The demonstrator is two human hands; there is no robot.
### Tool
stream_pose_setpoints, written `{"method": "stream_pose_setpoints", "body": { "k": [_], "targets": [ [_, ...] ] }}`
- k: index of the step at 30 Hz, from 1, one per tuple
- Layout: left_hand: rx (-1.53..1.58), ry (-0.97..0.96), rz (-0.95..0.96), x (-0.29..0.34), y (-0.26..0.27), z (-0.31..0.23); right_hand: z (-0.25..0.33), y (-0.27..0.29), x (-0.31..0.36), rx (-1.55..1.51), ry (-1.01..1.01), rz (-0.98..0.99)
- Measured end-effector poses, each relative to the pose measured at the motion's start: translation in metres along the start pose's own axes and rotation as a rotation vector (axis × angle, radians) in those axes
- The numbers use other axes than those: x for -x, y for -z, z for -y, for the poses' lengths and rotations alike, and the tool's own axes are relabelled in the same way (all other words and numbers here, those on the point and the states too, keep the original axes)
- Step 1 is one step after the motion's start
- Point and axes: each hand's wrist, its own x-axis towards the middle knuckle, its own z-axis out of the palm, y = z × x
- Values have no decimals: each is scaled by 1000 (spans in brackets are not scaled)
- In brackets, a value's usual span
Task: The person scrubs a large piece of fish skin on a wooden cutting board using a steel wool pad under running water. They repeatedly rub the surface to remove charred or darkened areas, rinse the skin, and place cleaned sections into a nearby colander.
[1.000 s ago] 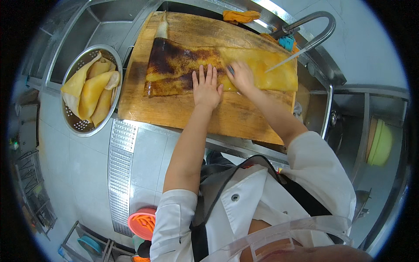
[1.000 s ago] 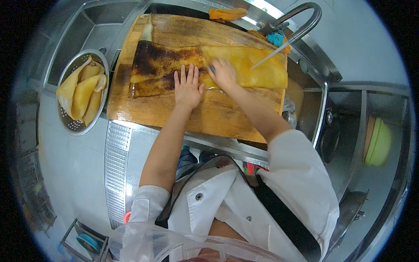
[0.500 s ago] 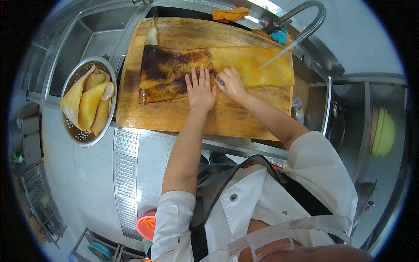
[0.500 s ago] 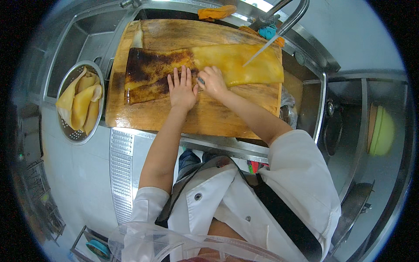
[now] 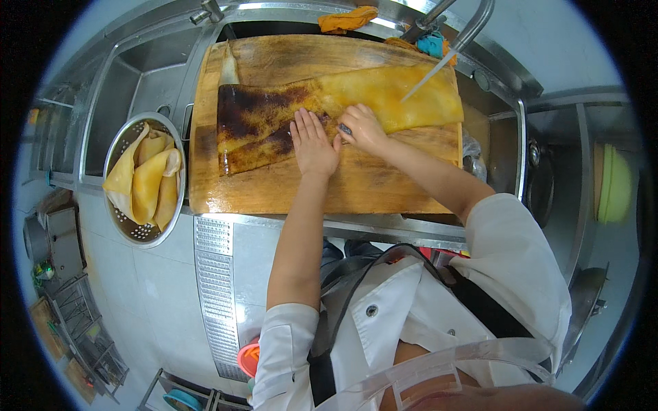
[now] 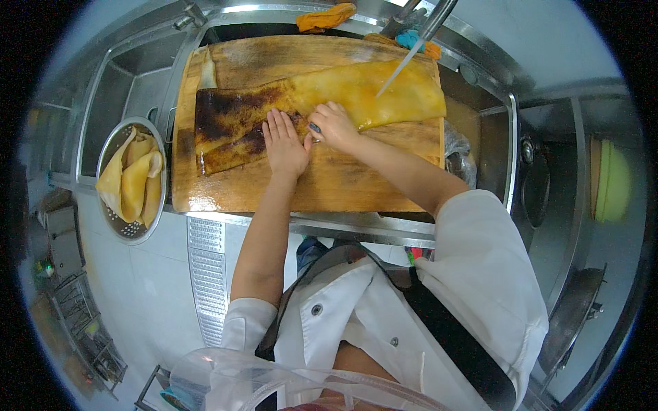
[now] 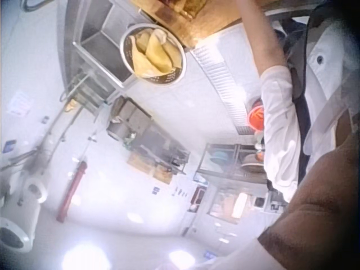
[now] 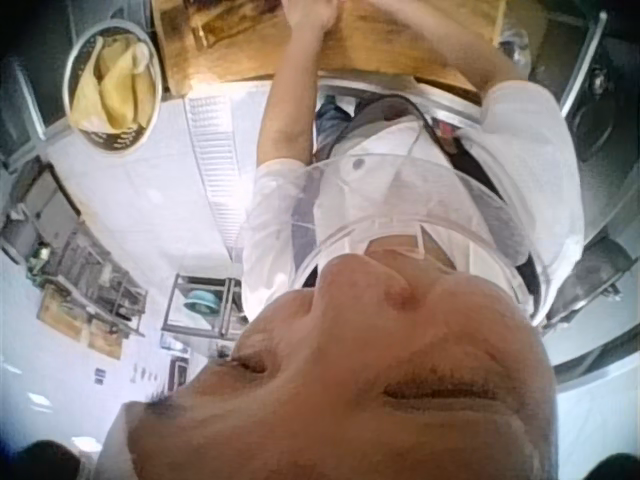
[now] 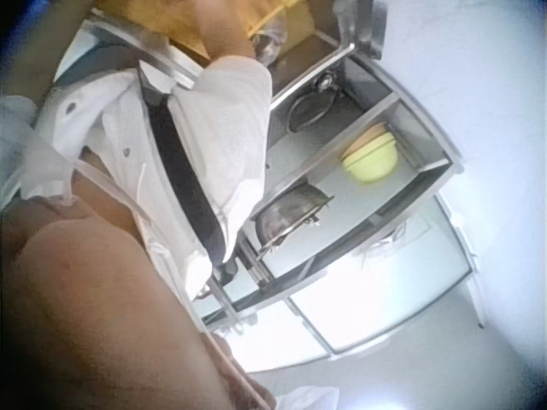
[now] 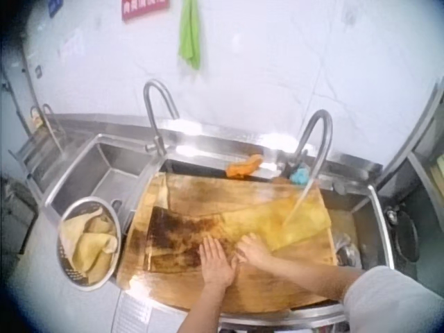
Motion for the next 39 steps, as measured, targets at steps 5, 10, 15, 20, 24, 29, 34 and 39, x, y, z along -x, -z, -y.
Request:
{"method": "stream_pose_setpoints", "body": {
  "k": [5, 10, 15, 20, 24, 29, 34, 39],
  "targets": [
    [-30, -42, -48, -8, 6, -9, -5, -28, -112, 75, -182, -111],
    [10, -47, -73, -7, -1, -3, -10, -34, -95, 17, -121, -117],
    [43, -9, -91, -4, -6, 5, -15, 8, -33, 142, -227, 128],
    [18, -57, -5, -9, 6, -8, 0, -25, -134, 221, -449, 10],
    [-15, -51, -57, -10, 0, 3, 13, -26, -123, 76, -157, 72],
    [45, -63, -114, -14, -9, 7, -103, 18, -33, 69, -351, -242],
    [38, -68, -136, -13, -6, -1, -115, -8, -23, -48, -647, -455],
    [-95, -65, -72, -11, -3, 8, 9, -39, -93, 136, -440, -8]
  ]
}}
